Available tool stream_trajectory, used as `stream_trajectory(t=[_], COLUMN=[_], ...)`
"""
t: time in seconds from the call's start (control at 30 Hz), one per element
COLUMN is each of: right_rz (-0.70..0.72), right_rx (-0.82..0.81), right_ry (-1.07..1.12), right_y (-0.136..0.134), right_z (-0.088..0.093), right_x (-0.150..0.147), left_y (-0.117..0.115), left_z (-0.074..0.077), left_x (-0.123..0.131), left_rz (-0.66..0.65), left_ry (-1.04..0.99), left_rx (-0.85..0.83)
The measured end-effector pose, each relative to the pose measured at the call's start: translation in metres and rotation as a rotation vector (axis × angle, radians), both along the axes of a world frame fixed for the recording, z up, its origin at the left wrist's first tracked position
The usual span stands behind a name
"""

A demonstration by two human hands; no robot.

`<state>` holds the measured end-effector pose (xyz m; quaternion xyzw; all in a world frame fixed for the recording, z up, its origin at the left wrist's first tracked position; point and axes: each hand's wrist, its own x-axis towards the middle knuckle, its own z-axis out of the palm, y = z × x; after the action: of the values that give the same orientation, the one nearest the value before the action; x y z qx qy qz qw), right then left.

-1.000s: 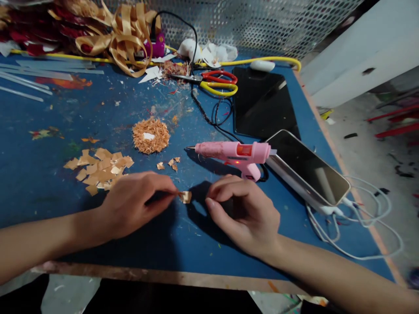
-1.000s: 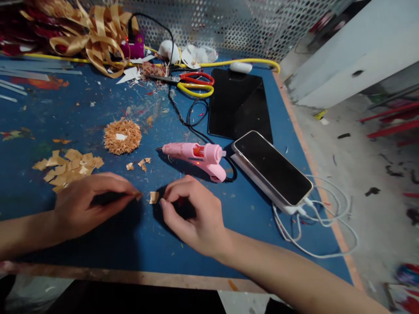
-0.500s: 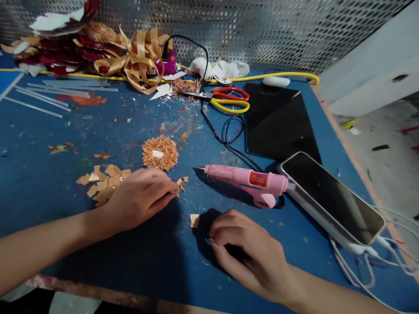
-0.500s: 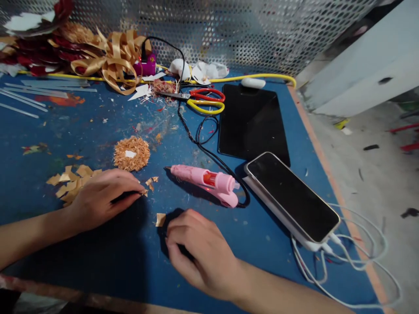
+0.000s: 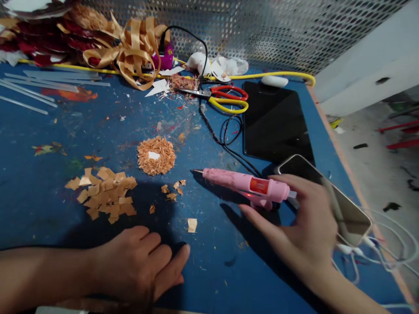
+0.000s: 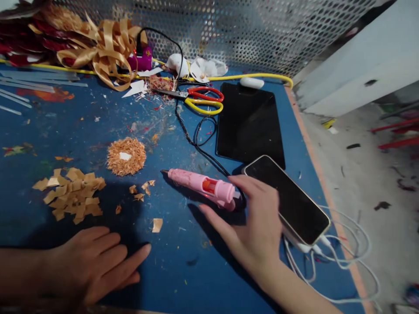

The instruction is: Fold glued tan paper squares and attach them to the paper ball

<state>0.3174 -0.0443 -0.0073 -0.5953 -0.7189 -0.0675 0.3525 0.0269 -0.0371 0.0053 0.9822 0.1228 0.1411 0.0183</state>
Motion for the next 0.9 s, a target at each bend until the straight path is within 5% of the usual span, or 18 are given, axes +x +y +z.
stream_trajectory(t=[0.2,0.37,0.9], right_rz=[0.113,0.250,0.382], right_rx=[-0.007,-0.092,-0.066], right_ry=[-0.187,-0.075,-0.166], right_y=[0.002,-0.009,-0.026], right_z=[0.009,0.022,0.015], right_x=[0.007,0.015,0.003], left_y=[-0.003,-0.003,-0.005], left_z=[-0.006,-0.002,-0.006], left_x=[0.005,0.006,0.006], left_rz=[0.091,0.081,0.085], left_ry=[0.150,0.202,0.233], left_rx=[-0.075,-0.063,-0.065])
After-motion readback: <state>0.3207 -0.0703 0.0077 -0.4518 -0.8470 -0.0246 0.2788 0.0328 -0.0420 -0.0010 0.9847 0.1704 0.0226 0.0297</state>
